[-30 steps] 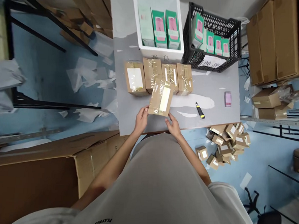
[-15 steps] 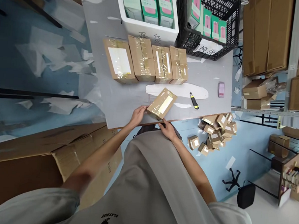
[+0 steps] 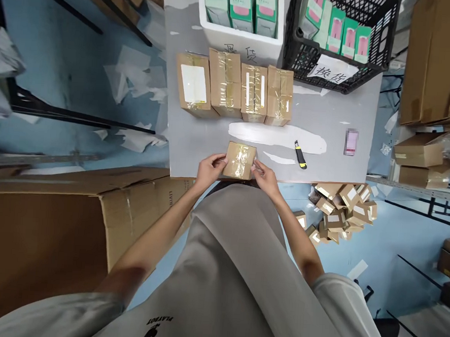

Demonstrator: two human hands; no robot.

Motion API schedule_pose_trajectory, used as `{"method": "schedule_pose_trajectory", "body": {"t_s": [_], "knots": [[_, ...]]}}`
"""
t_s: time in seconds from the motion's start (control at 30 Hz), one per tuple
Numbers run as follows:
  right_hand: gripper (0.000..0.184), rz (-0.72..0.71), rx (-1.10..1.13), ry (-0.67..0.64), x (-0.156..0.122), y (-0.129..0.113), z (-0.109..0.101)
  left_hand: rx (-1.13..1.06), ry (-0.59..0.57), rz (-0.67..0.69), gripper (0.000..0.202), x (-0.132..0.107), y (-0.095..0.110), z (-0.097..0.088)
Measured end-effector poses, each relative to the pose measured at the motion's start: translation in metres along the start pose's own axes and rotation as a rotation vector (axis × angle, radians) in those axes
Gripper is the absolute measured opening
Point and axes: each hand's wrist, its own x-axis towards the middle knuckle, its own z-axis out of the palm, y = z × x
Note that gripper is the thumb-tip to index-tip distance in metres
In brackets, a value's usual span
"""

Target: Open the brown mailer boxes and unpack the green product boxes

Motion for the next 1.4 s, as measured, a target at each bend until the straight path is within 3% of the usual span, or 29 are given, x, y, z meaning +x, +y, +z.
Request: {"method": "schedule_pose_trajectory", "body": {"t_s": [0.17, 0.4, 0.5, 0.6, 0.7, 0.8, 0.87, 1.0, 1.1, 1.27, 1.4], "knots": [[0.061, -0.026, -0.212, -0.024, 0.026, 0.013, -0.023, -0.088, 0.042, -0.069, 0.057, -0.017, -0.016, 0.033], [0.071, -0.203, -0.322, -0.054, 0.037, 0.018, -0.033, -0.074, 0.091, -0.003, 0.056, -0.014, -0.006, 0.056], [0.078, -0.265, -0.426, 0.021, 0.04, 0.016, -0.033, -0.122, -0.007, 0.072, 0.056, -0.006, 0.003, 0.069], [0.102, -0.213, -0.462, 0.108, 0.045, 0.02, -0.043, -0.169, -0.133, 0.125, 0.049, 0.003, 0.001, 0.084], [0.111, -0.133, -0.425, 0.161, 0.052, 0.03, -0.066, -0.097, -0.032, 0.025, 0.045, 0.014, -0.015, 0.097], [0.104, -0.071, -0.386, 0.184, 0.059, 0.043, -0.094, -0.086, 0.065, -0.204, 0.066, 0.027, -0.034, 0.109], [0.098, -0.046, -0.352, 0.192, 0.062, 0.05, -0.11, -0.151, 0.004, -0.279, 0.068, 0.034, -0.042, 0.118], [0.092, -0.007, -0.199, 0.148, 0.064, 0.065, -0.122, -0.256, -0.136, -0.245, 0.052, 0.038, -0.04, 0.133], [0.099, 0.006, -0.074, 0.06, 0.066, 0.077, -0.114, -0.272, -0.12, -0.22, 0.051, 0.033, -0.035, 0.123], [0.111, -0.121, 0.013, -0.111, 0.083, 0.092, -0.077, -0.233, 0.104, -0.197, 0.051, 0.024, -0.035, 0.069], [0.106, -0.15, -0.094, -0.21, 0.107, 0.102, -0.049, -0.181, 0.211, -0.252, 0.047, 0.027, -0.037, 0.039]]}}
